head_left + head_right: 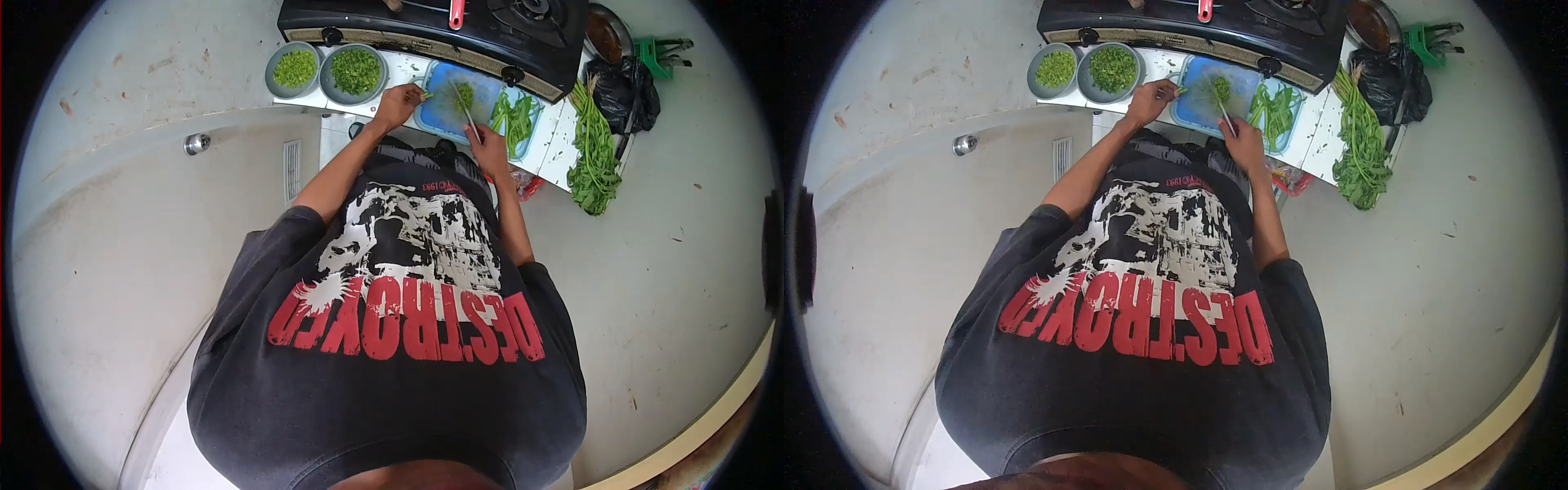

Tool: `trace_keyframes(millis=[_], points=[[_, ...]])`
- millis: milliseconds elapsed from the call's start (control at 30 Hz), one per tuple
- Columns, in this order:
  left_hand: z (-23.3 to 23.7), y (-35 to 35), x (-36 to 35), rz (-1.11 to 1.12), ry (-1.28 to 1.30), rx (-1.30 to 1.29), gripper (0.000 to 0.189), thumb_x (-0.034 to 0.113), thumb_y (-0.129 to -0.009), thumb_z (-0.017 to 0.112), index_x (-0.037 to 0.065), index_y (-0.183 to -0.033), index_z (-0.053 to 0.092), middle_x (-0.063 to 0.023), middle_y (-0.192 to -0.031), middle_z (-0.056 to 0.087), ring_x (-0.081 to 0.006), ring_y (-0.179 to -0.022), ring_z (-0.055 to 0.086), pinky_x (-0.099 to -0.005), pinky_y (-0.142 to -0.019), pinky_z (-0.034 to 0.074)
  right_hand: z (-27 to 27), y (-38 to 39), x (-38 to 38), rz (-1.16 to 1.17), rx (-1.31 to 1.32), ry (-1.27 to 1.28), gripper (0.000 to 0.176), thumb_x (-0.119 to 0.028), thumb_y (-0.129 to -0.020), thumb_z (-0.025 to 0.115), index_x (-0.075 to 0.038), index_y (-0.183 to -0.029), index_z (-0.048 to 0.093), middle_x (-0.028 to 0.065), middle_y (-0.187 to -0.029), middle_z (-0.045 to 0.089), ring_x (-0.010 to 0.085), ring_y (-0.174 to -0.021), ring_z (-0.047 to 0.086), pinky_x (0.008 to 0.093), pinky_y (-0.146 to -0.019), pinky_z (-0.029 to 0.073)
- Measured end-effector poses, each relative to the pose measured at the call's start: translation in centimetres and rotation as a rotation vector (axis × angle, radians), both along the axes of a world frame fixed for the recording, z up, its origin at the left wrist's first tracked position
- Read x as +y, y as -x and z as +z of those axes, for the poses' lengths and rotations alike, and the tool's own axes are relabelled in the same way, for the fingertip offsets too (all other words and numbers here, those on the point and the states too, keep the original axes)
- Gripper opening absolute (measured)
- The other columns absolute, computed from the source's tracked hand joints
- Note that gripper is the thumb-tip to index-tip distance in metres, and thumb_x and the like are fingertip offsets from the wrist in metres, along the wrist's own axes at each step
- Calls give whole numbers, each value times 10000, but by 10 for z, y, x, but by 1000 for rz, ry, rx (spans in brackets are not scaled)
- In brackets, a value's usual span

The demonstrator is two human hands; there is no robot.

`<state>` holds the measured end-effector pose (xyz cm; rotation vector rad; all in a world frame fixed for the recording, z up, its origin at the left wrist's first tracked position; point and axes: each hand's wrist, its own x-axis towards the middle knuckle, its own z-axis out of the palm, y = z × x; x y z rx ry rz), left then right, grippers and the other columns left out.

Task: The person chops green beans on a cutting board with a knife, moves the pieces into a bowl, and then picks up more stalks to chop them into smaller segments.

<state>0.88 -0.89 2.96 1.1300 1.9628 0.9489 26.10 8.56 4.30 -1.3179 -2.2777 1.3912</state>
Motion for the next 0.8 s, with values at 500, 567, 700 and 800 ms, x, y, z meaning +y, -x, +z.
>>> trace_keyframes(millis=[500, 567, 700, 800], points=[[-3, -68, 12, 300, 74, -142, 229, 193, -871, 710, 19, -1017, 736, -103, -780, 729, -169, -693, 684, -309, -671, 526, 9, -19, 16, 247, -75, -4, 421, -430, -926, 626, -17, -914, 711, 232, -701, 658, 417, -703, 671, 473, -660, 515], [-12, -68, 14, 294, 67, -90, 237, 201, -876, 714, 24, -1032, 738, -117, -815, 733, -184, -730, 690, -322, -696, 527, 14, -22, 18, 274, -93, -7, 422, -432, -926, 620, -20, -915, 712, 234, -710, 664, 421, -712, 673, 480, -677, 522], [-14, -69, 14, 239, -29, 122, 210, 185, -881, 699, 38, -1024, 745, -155, -895, 723, -278, -838, 685, -377, -776, 526, 5, -26, 21, 291, -93, -58, 418, -422, -926, 616, -15, -888, 705, 247, -728, 666, 432, -729, 674, 491, -691, 526], [-12, -66, 13, 175, -56, 287, 156, 147, -871, 678, 47, -969, 746, -168, -890, 695, -344, -877, 656, -420, -808, 516, 6, -24, 21, 262, -111, -101, 419, -415, -929, 609, -10, -865, 698, 252, -733, 666, 443, -735, 671, 508, -697, 528]])
